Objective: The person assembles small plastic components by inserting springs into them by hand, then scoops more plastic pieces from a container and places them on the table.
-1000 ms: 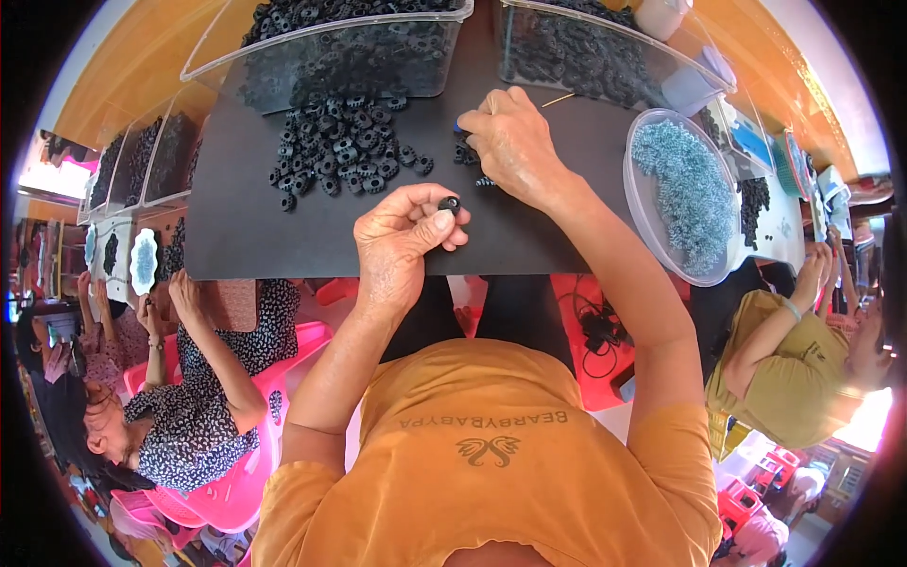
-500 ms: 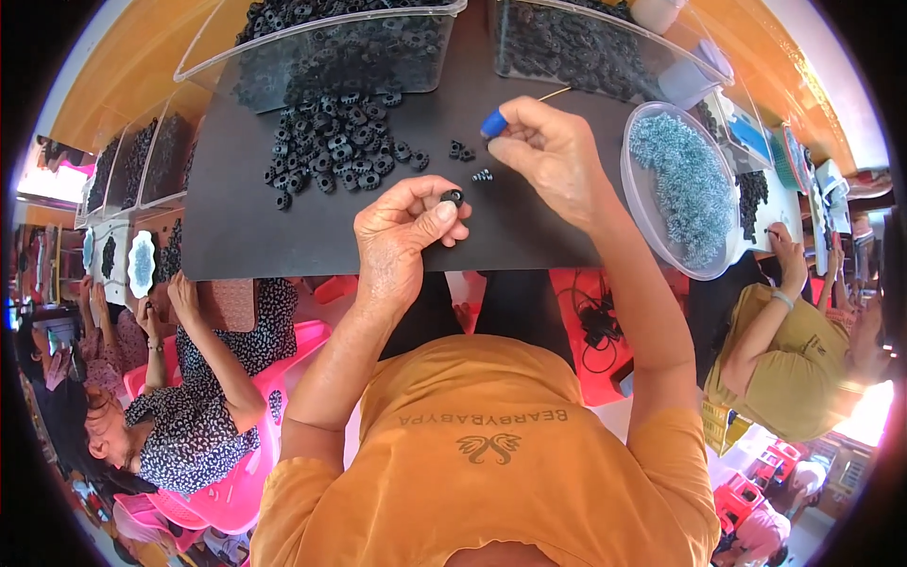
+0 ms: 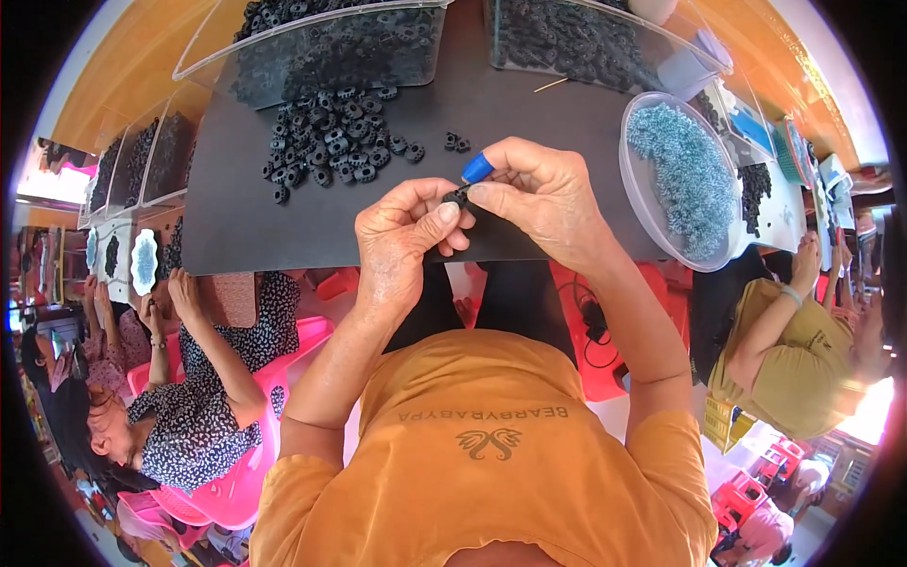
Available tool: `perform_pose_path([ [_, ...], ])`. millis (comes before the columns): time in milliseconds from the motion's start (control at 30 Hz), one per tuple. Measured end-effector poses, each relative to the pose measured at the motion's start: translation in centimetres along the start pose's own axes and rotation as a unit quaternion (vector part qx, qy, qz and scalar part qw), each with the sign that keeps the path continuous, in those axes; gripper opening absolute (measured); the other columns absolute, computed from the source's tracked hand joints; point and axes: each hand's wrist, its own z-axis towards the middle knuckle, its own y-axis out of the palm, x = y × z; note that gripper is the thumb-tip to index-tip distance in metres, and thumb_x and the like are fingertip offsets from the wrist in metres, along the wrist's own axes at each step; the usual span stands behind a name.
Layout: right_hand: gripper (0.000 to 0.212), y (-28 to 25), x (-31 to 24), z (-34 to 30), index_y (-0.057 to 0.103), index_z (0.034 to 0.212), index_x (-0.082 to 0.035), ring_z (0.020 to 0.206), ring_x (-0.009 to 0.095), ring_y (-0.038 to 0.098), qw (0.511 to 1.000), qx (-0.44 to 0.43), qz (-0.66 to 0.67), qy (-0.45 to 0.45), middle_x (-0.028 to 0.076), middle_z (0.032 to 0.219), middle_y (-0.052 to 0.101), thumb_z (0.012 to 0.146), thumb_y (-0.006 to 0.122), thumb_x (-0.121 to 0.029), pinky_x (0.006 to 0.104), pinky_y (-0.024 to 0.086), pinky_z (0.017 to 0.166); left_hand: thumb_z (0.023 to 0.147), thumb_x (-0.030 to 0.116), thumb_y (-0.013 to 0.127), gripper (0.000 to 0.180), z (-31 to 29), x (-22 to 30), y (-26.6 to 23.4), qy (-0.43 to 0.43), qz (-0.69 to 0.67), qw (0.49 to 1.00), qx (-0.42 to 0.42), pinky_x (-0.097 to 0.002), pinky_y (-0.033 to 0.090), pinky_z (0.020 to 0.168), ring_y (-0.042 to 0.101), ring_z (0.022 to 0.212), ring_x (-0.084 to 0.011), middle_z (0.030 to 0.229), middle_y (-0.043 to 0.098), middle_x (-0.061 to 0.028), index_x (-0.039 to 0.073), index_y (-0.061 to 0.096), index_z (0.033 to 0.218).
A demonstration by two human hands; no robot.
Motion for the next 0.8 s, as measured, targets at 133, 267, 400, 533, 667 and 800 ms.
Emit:
perform_pose_path([
  [133, 0.003, 0.4, -0.1, -0.3, 0.059, 0.082, 0.003, 0.067, 0.008, 0.059, 0.998, 0.033, -0.033, -0.03, 0.004, 0.075, 0.06, 0.08, 0.061, 0.005, 0.0236, 0.048, 0.058, 0.085, 0.005, 0.065, 0.017, -0.2, 0.0, 0.2, 0.018, 0.006, 1.0, -0.007, -0.0214, 0.048, 0.055, 0.059, 0.06, -0.0114, 0.079, 0.067, -0.0106, -0.003, 0.063, 0.1],
  [267, 0.005, 0.4, 0.0, -0.6, 0.059, 0.082, 0.003, 0.064, 0.008, 0.053, 0.984, 0.066, -0.144, -0.076, 0.005, 0.073, 0.056, 0.078, 0.062, 0.004, 0.0252, 0.045, 0.057, 0.085, 0.004, 0.065, 0.018, -0.4, 0.2, 0.6, 0.02, 0.021, 1.0, -0.007, -0.0216, 0.049, 0.057, 0.059, 0.061, -0.0105, 0.079, 0.067, -0.01, -0.004, 0.064, 0.1],
  [400, 0.005, 0.7, -0.3, -1.1, 0.059, 0.082, 0.002, 0.063, 0.008, 0.05, 0.973, 0.082, -0.192, -0.1, 0.006, 0.072, 0.054, 0.078, 0.061, 0.003, 0.0256, 0.042, 0.056, 0.084, 0.004, 0.066, 0.018, -0.6, 0.0, 0.5, 0.033, 0.016, 0.999, -0.015, -0.0215, 0.049, 0.058, 0.058, 0.062, -0.0102, 0.079, 0.067, -0.0098, -0.004, 0.064, 0.1],
  [533, 0.004, 0.9, -0.3, -1.5, 0.058, 0.082, 0.003, 0.063, 0.007, 0.054, 0.988, 0.081, -0.124, -0.037, 0.007, 0.072, 0.058, 0.079, 0.061, 0.002, 0.0246, 0.043, 0.054, 0.084, 0.005, 0.067, 0.019, -0.9, 0.0, 0.7, 0.034, 0.021, 0.999, -0.011, -0.0214, 0.049, 0.057, 0.058, 0.062, -0.0105, 0.078, 0.066, -0.0098, -0.005, 0.064, 0.099],
  [667, 0.005, 0.2, 0.3, -1.5, 0.058, 0.084, 0.002, 0.064, 0.006, 0.056, 0.994, 0.063, -0.086, 0.018, 0.006, 0.073, 0.059, 0.08, 0.061, 0.001, 0.0245, 0.043, 0.053, 0.082, 0.005, 0.068, 0.019, -1.1, 0.0, 1.0, 0.04, 0.032, 0.999, -0.006, -0.0211, 0.049, 0.056, 0.058, 0.061, -0.0103, 0.077, 0.066, -0.0096, -0.005, 0.064, 0.098],
  [800, 0.008, 0.5, 0.3, -2.0, 0.058, 0.084, 0.0, 0.065, 0.007, 0.053, 0.988, 0.058, -0.138, -0.022, 0.004, 0.072, 0.057, 0.078, 0.063, 0.003, 0.0249, 0.044, 0.057, 0.082, 0.004, 0.068, 0.018, -1.3, -0.1, 0.7, 0.044, 0.048, 0.998, -0.019, -0.0206, 0.049, 0.056, 0.058, 0.061, -0.01, 0.077, 0.066, -0.0093, -0.005, 0.065, 0.096],
])
